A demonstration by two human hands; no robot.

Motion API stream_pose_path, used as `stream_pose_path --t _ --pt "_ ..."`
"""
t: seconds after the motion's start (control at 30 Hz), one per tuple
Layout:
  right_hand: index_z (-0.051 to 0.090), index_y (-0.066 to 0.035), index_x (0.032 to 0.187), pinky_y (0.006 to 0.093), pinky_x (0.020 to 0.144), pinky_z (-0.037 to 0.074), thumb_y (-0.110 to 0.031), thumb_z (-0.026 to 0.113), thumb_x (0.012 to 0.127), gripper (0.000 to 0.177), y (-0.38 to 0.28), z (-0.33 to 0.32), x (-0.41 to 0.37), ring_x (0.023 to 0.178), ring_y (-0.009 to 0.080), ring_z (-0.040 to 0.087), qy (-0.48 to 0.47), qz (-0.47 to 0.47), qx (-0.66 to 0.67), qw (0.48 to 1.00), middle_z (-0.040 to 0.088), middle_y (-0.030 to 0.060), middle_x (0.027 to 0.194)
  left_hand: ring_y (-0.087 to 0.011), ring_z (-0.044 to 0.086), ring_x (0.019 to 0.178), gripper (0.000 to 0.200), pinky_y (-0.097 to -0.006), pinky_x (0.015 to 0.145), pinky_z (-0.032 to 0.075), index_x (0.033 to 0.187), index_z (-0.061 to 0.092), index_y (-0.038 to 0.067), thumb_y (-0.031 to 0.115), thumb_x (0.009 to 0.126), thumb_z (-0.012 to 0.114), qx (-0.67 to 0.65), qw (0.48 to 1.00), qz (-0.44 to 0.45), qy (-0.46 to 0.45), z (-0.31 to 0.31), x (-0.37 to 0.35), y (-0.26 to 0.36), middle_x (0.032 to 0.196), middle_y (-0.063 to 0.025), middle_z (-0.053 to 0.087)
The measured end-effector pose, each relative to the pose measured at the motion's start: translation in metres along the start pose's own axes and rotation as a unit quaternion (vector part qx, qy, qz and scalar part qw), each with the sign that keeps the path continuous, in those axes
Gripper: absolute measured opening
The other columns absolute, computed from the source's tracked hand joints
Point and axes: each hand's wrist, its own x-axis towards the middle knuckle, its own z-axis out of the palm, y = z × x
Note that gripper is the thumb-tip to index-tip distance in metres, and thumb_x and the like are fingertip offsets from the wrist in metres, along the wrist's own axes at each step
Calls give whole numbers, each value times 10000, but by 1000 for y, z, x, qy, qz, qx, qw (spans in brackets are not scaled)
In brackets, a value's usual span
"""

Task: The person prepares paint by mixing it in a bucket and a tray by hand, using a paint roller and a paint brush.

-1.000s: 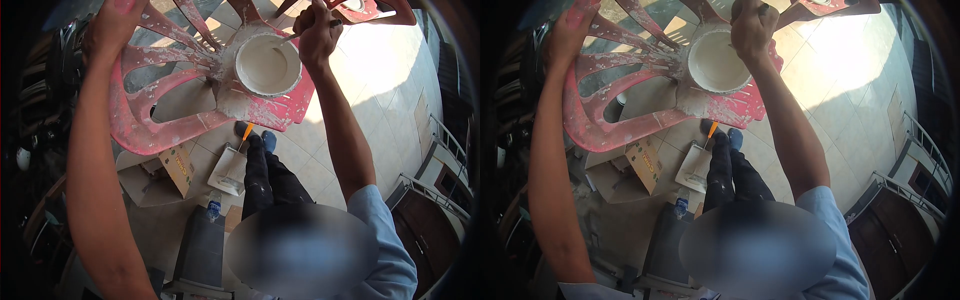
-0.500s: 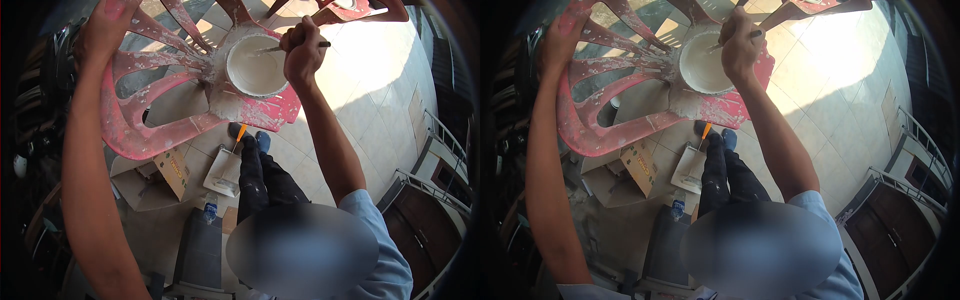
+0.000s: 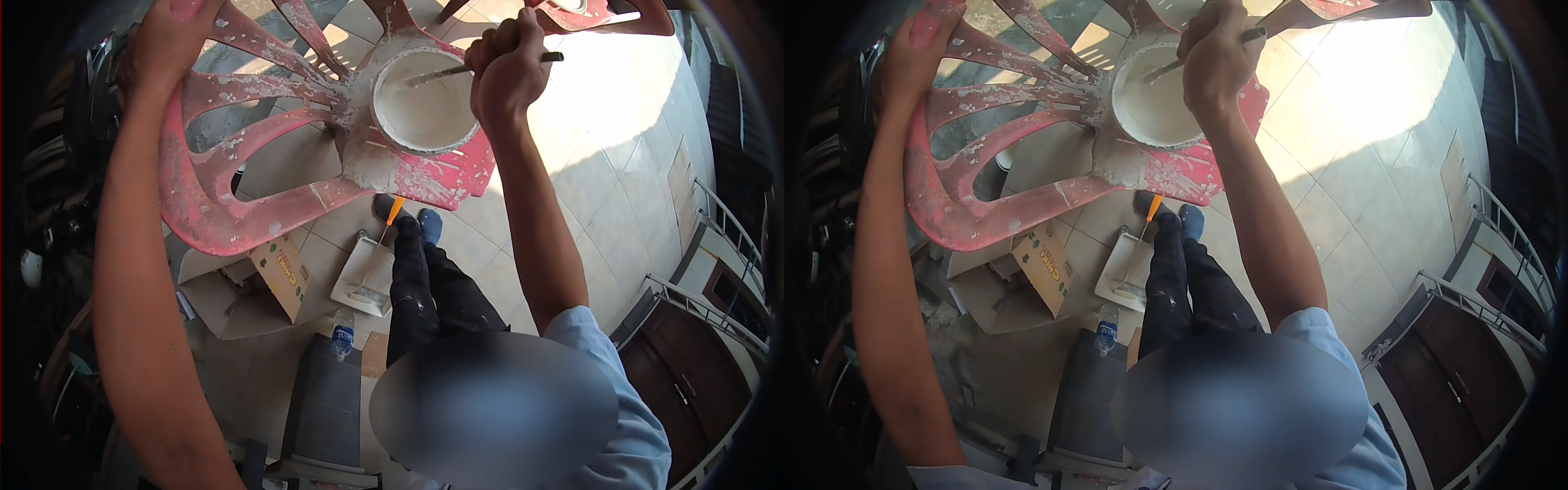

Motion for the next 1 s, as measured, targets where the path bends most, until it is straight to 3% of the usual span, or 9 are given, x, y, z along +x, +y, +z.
stream_pose_path --t 0.07,0.13,0.27,0.33,0.4,0.57,0.73,0.87,1.0 --pt "412 -75 535 282 446 312 -328 405 982 514 1 -32 -23 442 113 377 -201 116 -158 960 401 -1 470 -388 618 978 506 -421 817 492 1069 613 16 441 802 679 13 1000 -5 3 0 2 -3 1035 -236 641" --pt "286 -108 529 284 415 195 -310 389 1015 537 1 -41 -19 404 83 226 -290 24 -267 919 240 -23 464 -389 618 979 505 -421 817 492 1059 613 15 440 796 686 11 1000 -1 10 -1 0 -4 1038 -240 640" --pt "282 -118 558 286 417 205 -271 394 994 475 -18 -19 35 396 92 212 -159 -141 -151 966 233 -24 478 -403 611 994 520 -433 829 488 1073 613 15 444 789 691 -54 998 22 20 6 1 -10 1054 -253 635" --pt "316 -140 587 268 379 188 -258 404 1001 439 1 -7 30 398 64 201 -155 -68 242 955 253 -51 479 -408 609 1002 528 -436 835 487 1083 613 15 445 786 693 -42 998 30 37 8 0 -9 1060 -259 633" --pt "245 -125 573 292 421 186 -232 401 979 448 -7 -4 1 400 99 177 -40 -43 24 998 200 -30 485 -407 609 1008 533 -434 840 487 1093 611 15 443 787 692 -8 1000 -3 16 2 0 0 1059 -259 634" --pt "397 -54 532 294 434 296 -340 358 996 547 -6 -46 -5 419 99 341 -296 92 -292 905 393 -6 469 -387 616 1009 518 -423 847 486 1107 615 26 431 794 689 8 999 -33 -1 -1 0 -1 1057 -242 641" --pt "353 -145 584 261 355 184 -258 391 1018 450 -7 -21 30 393 56 211 -142 -225 -135 954 286 -61 471 -369 623 1003 504 -411 846 489 1120 622 47 435 803 683 13 999 -7 31 15 6 -15 1058 -215 650" --pt "256 -114 549 291 406 216 -234 389 1001 486 6 -21 -32 386 93 220 -130 -11 -23 991 232 -11 464 -361 627 997 507 -404 843 491 1127 624 54 443 806 680 34 999 -2 31 8 0 -4 1050 -205 654" --pt "371 -24 511 297 457 278 -288 340 1023 577 0 -60 -41 462 112 323 -327 -17 -241 914 368 8 471 -354 630 992 509 -398 840 493 1132 627 65 453 807 677 54 998 2 45 3 -8 2 1042 -196 660"
